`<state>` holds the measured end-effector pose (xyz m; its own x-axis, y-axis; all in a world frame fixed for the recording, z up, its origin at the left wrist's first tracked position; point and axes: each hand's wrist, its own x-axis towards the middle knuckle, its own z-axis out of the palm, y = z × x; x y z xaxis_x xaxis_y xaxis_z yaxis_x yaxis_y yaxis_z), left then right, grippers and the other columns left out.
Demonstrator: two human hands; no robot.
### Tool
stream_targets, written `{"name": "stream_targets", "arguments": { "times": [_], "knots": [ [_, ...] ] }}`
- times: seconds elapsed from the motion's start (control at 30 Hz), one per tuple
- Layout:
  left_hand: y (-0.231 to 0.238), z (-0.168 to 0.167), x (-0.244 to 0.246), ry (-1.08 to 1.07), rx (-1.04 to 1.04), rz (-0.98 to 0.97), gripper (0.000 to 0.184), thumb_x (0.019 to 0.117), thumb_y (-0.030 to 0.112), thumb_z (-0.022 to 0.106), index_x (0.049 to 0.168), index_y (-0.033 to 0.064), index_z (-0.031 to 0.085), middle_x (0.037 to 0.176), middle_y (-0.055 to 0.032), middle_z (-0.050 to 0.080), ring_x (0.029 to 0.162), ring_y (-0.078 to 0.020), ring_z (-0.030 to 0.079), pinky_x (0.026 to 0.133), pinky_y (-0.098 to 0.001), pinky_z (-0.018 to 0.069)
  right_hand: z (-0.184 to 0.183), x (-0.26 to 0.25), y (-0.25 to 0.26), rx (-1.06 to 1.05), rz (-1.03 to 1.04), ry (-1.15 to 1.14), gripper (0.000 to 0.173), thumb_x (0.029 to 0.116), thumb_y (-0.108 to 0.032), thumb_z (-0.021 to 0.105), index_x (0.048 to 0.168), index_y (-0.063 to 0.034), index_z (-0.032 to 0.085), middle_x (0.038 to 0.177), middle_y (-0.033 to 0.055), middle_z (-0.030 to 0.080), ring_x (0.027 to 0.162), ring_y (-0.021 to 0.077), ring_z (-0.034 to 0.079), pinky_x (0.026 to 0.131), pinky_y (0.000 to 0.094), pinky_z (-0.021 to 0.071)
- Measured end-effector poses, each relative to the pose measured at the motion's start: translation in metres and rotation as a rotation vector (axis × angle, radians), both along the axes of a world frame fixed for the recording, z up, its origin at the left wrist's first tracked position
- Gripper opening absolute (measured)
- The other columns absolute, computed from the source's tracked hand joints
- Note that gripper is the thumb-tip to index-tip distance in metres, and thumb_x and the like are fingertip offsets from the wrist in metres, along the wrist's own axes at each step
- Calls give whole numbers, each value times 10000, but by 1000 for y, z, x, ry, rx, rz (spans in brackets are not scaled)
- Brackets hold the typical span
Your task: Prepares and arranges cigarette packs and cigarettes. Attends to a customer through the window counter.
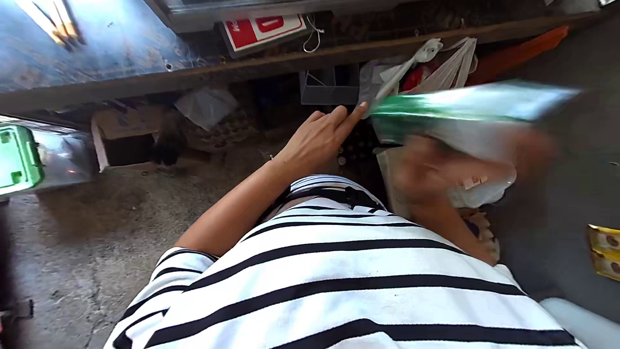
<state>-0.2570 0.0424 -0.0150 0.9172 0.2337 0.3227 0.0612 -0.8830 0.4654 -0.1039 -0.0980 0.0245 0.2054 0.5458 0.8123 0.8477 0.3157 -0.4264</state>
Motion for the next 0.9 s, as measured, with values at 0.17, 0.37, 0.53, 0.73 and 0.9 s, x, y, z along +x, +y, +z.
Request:
{"name": "stream_targets", "arguments": {
  "times": [0.17,0.37,0.53,0.73,0.9],
  "knots": [
    [3,-7,-3,103,-59,4,615,921,7,607,1511,-38,438,1002,-217,603,855,-371,634,779,-499,516,33,5,-24,46,106,168,418,988,-192,701,1380,-189,559,1258,-76,690,1140,54,662,970,294,574],
    [9,-6,-2,81,-60,-3,586,880,-47,656,1443,-52,492,1028,-228,606,882,-385,642,796,-524,526,2,1,-7,-93,87,151,720,930,-93,745,1524,-108,338,1378,8,582,1170,80,638,968,310,588],
    [12,-7,-1,29,40,36,543,948,-21,561,1484,-29,472,1001,-214,625,892,-378,647,822,-507,521,-18,-12,-7,5,43,135,635,982,-210,705,1512,-260,358,1344,-36,605,1195,59,624,995,297,556],
    [4,-6,-18,-188,-502,101,676,853,-6,600,1506,-50,434,1090,-192,580,934,-233,611,812,-344,563,-26,-2,5,-106,341,1244,869,948,0,653,1530,-192,38,1294,88,582,1131,264,678,961,474,593],
    [-26,-2,-5,-551,-609,41,640,806,241,885,1259,-110,598,1145,-178,571,941,-143,633,781,-243,586,-40,-19,8,-93,500,1687,611,982,-56,657,1428,-193,263,1224,101,628,1072,257,701,967,439,589]
  ]
}}
